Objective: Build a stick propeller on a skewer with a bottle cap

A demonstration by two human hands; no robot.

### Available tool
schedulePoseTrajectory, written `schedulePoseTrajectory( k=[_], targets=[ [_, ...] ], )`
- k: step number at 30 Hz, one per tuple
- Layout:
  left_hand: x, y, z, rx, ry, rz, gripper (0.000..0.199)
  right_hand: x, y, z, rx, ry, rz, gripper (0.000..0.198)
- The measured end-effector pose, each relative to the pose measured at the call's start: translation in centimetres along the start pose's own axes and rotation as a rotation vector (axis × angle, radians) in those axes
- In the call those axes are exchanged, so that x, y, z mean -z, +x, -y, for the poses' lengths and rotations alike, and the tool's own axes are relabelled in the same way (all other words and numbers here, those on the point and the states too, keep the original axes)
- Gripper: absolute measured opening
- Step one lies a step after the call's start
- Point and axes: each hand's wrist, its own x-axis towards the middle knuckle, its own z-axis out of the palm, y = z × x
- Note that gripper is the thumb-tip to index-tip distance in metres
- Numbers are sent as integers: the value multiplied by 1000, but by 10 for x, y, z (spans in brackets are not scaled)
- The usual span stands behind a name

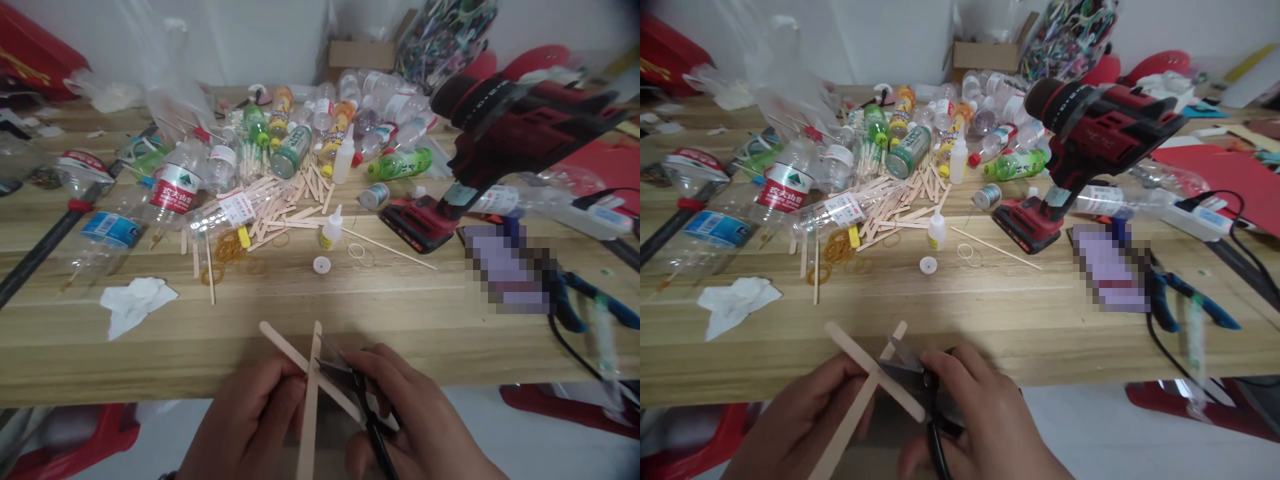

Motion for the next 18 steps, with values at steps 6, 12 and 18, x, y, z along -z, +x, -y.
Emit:
schedulePoseTrajectory(
  k=[6,12,18],
  targets=[
    [-3,-2,-2,57,-6,-128,31,7,-6,-1,14,14,-78,56],
    [1,1,-2,21,-66,36,36,5,8,-2,123,67,-1,50],
    [3,2,5,31,25,67,23,-3,13,3,40,63,22,52]
  ],
)
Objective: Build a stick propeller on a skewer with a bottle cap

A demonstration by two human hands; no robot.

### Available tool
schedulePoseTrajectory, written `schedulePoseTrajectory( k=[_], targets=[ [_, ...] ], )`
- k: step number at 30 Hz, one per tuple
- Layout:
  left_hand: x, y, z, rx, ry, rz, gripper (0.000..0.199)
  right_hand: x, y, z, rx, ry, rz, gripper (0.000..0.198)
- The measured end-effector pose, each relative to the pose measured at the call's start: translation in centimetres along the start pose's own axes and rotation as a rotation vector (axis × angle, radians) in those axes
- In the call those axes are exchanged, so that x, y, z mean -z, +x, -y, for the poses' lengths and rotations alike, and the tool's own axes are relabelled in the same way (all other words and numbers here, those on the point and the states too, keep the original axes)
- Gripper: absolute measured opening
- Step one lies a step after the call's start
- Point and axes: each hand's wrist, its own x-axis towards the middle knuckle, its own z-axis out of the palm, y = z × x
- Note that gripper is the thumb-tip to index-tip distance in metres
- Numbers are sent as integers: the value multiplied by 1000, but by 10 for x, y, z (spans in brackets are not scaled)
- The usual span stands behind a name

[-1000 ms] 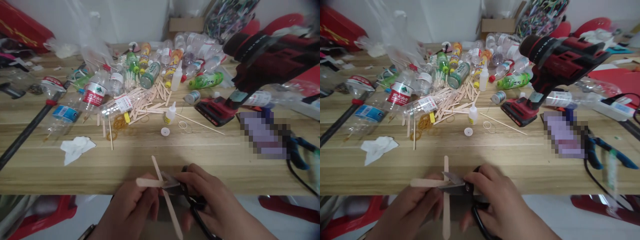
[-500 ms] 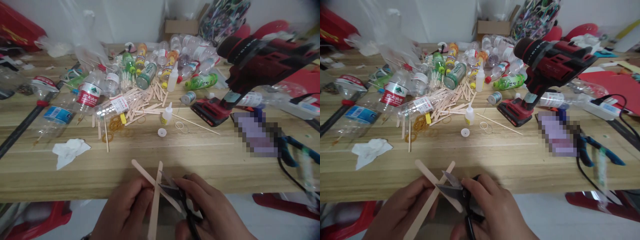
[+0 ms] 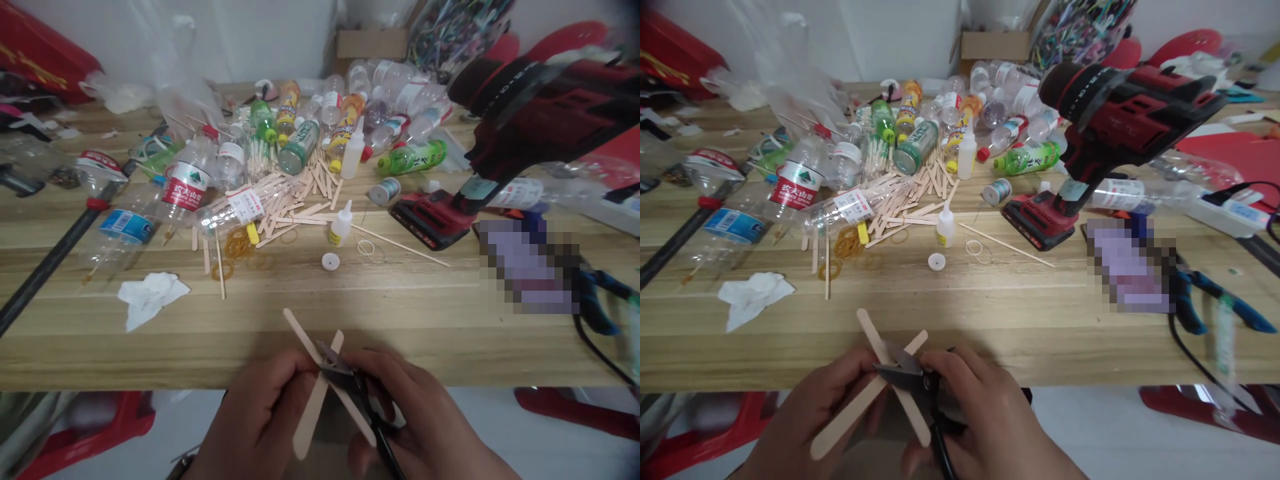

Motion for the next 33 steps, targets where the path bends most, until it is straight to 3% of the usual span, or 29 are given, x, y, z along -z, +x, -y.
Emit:
schedulePoseTrajectory(
  k=[13,24,33],
  targets=[
    [-7,2,-3,-105,93,-138,23,-1,2,3,-44,-40,83,57],
    [-8,3,2,-155,43,-84,22,-7,-1,0,22,-52,84,36],
    [-10,1,4,-142,48,-62,22,-10,0,0,34,-8,108,33]
  ],
)
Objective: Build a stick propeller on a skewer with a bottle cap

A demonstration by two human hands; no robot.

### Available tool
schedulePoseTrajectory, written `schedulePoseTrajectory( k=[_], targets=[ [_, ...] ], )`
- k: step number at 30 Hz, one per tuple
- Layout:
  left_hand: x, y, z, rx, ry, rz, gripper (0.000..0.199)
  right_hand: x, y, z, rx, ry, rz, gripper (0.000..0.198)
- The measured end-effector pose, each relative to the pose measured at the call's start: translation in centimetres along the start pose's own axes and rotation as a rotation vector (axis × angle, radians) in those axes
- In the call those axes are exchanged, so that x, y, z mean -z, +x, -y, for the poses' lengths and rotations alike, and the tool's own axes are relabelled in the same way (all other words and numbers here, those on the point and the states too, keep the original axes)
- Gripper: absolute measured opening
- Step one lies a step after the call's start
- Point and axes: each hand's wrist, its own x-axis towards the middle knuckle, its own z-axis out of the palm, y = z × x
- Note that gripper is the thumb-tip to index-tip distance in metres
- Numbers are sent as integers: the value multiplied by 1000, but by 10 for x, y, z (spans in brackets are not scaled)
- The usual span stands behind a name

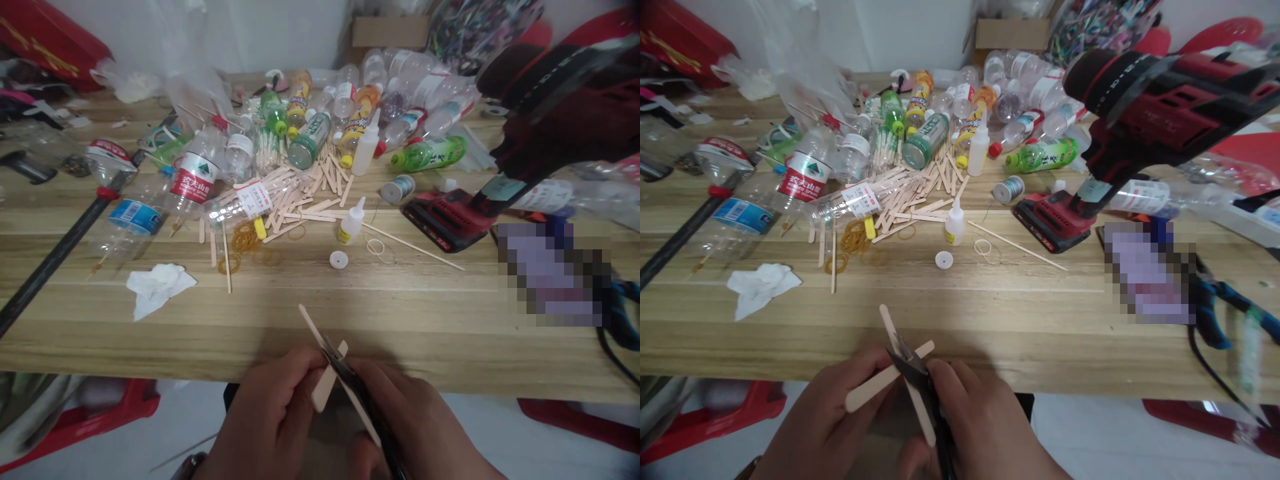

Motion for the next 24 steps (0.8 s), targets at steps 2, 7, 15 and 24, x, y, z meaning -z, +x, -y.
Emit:
schedulePoseTrajectory(
  k=[2,7,15,24],
  targets=[
    [-1,0,0,-2,7,-4,24,0,0,0,-9,-7,9,33],
    [-2,-2,2,13,41,-13,26,0,-1,0,-48,-50,55,31],
    [-2,-1,3,35,45,0,25,0,3,5,-65,-36,63,22],
    [-4,-2,4,53,21,6,25,-3,0,2,-74,2,108,25]
  ],
)
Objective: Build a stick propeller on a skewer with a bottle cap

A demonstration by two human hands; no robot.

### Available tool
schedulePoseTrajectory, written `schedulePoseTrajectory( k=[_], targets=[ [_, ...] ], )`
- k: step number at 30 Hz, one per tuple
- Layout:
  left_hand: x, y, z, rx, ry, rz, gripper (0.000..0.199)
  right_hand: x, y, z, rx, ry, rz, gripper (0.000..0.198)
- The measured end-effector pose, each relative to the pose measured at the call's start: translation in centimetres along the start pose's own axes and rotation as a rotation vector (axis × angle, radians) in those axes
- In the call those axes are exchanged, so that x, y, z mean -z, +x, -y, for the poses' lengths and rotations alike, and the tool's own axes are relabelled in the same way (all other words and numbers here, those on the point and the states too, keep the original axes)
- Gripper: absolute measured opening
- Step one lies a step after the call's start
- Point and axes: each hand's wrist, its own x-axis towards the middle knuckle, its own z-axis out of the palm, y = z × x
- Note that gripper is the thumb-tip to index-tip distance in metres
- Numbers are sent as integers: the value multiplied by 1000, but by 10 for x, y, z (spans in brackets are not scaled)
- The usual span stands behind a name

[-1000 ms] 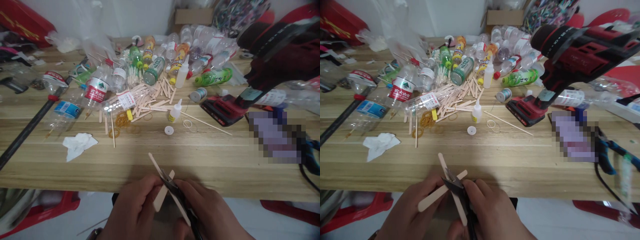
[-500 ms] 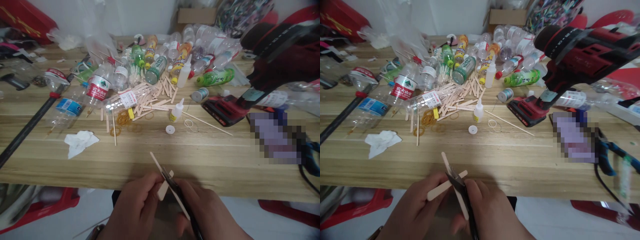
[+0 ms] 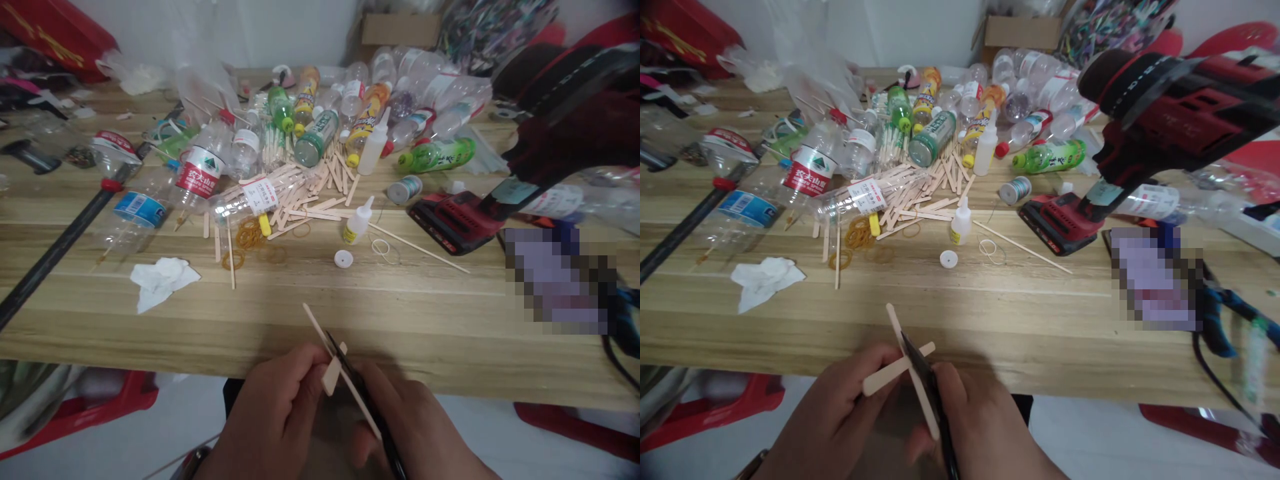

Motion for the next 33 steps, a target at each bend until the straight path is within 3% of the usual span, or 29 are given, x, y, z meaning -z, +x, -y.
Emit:
schedulePoseTrajectory(
  k=[6,10,14,18,24,33],
  targets=[
    [5,1,-7,26,-74,-13,25,3,-2,-6,-38,85,-130,16],
    [7,1,-7,12,-52,-48,32,5,-4,-13,-53,36,-206,28],
    [4,0,-4,-18,3,-91,38,5,-3,-13,74,-65,-321,49],
    [3,-2,-2,-17,1,-93,37,16,-3,-11,165,-123,-401,41],
    [10,0,-4,27,-171,44,33,41,-6,-21,247,-259,-364,25],
    [13,0,-13,32,-302,129,34,38,18,-3,352,-289,-278,23]
  ],
)
